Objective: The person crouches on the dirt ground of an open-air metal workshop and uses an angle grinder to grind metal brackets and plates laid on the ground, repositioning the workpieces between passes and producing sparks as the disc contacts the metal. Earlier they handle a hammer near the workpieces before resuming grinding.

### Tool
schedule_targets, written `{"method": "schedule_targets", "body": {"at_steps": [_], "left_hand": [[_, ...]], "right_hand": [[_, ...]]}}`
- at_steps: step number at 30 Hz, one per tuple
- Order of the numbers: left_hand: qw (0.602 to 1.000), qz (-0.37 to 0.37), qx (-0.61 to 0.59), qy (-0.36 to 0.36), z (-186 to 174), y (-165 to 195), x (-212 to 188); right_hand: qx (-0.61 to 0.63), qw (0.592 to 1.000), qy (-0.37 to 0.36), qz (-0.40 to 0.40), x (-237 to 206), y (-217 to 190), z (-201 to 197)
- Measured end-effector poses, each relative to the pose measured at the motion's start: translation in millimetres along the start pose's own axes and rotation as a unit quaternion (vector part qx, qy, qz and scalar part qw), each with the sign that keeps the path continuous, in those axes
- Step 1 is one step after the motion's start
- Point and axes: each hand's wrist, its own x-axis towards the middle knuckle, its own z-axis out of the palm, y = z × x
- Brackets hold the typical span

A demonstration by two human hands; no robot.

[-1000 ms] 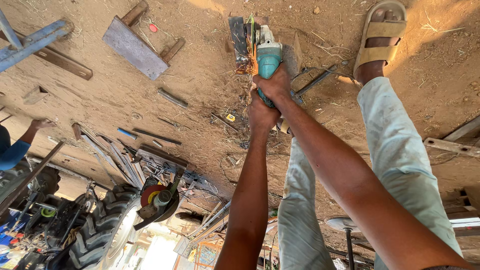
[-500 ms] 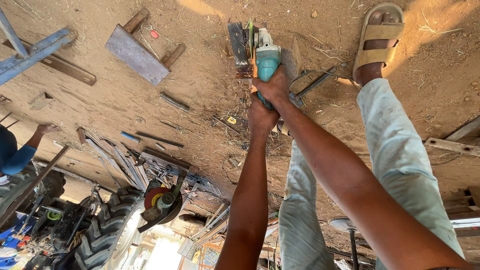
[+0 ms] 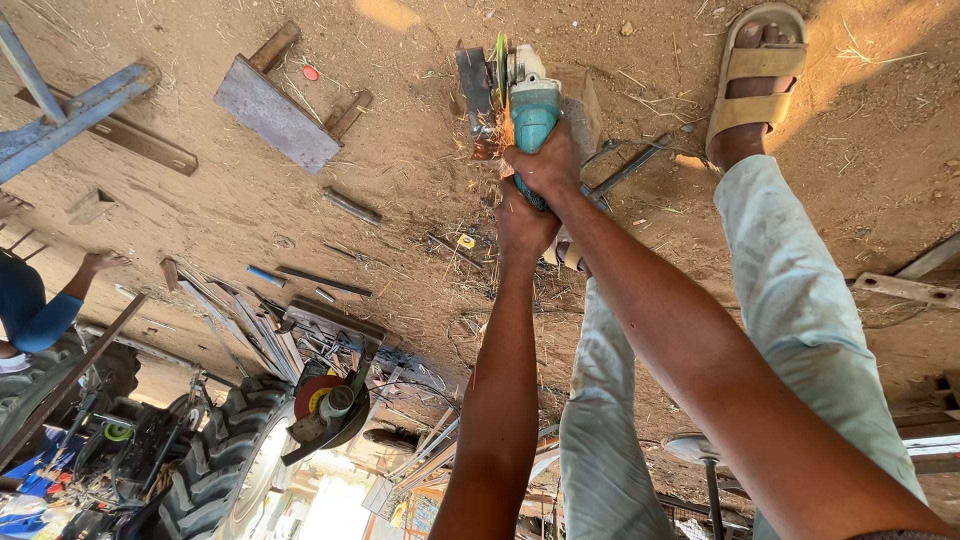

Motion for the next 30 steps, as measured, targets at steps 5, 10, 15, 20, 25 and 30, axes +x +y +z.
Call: {"method": "schedule_targets", "body": {"at_steps": [5,10,15,20,25,30], "left_hand": [[1.0,0.007,-0.003,0.011,1.7,-2.4,-3.5],[0.999,0.036,-0.01,0.021,0.3,-12.9,-10.0],[1.0,0.008,0.002,0.006,2.4,-21.5,-13.2],[1.0,0.0,0.008,-0.007,2.4,-24.6,-15.5],[1.0,-0.023,-0.001,-0.02,3.1,-22.5,-15.1],[1.0,-0.013,0.008,-0.02,1.3,-19.2,-13.1]], "right_hand": [[0.013,0.999,0.008,-0.038,-0.3,4.6,0.0],[0.023,0.999,0.019,-0.033,-7.3,12.6,5.8],[0.012,1.0,0.012,-0.019,-13.2,20.7,10.2],[0.01,1.0,0.014,-0.014,-16.2,26.5,13.3],[-0.008,0.999,0.028,-0.027,-15.3,26.3,13.7],[-0.013,1.0,-0.008,0.009,-13.2,21.0,11.4]]}}
